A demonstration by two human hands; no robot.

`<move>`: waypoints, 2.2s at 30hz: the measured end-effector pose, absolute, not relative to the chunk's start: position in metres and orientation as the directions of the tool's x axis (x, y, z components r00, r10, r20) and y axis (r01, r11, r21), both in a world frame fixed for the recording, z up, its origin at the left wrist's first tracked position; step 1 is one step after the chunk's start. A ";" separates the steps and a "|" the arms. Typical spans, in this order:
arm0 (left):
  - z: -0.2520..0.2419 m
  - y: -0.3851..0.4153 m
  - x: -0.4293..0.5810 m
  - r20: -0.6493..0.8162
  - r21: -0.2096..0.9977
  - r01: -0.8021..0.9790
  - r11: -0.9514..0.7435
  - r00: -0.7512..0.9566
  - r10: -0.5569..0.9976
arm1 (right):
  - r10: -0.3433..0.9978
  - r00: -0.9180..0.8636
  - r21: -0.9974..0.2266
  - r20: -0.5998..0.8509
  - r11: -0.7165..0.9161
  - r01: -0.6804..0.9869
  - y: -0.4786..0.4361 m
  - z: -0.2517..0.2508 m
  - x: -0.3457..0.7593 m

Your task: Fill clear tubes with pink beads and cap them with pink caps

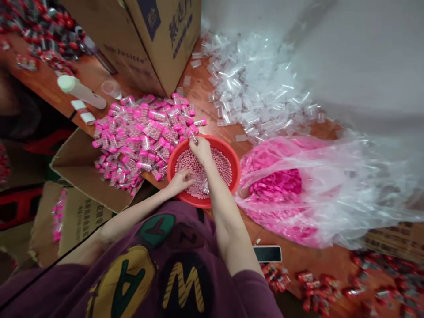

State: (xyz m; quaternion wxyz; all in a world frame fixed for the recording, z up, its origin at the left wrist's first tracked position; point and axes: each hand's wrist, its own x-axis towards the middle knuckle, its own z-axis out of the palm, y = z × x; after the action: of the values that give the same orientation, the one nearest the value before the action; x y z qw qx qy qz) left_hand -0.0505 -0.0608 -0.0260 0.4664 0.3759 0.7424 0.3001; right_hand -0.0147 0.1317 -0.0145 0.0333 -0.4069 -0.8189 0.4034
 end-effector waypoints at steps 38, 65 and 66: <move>-0.004 -0.083 -0.068 -0.693 0.716 -0.455 0.530 -0.555 0.460 | 0.516 -0.813 -0.767 -0.270 0.396 0.505 0.053 -0.118 0.040; 0.020 -0.028 -0.067 -0.630 0.719 -0.330 0.611 0.063 0.774 | 0.536 -0.808 -0.933 -0.243 0.099 0.346 0.061 0.010 0.131; 0.017 -0.028 -0.068 -0.648 0.716 -0.307 0.627 0.042 0.761 | 0.568 -0.779 -0.929 -0.265 0.067 0.365 0.056 0.004 0.131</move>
State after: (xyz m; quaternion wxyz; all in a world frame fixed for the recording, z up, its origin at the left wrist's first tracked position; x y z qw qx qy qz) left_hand -0.0677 -0.0283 0.0171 0.6944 0.1971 0.5755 0.3845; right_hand 0.1308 0.0562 0.0038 0.0842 -0.3213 -0.7255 0.6027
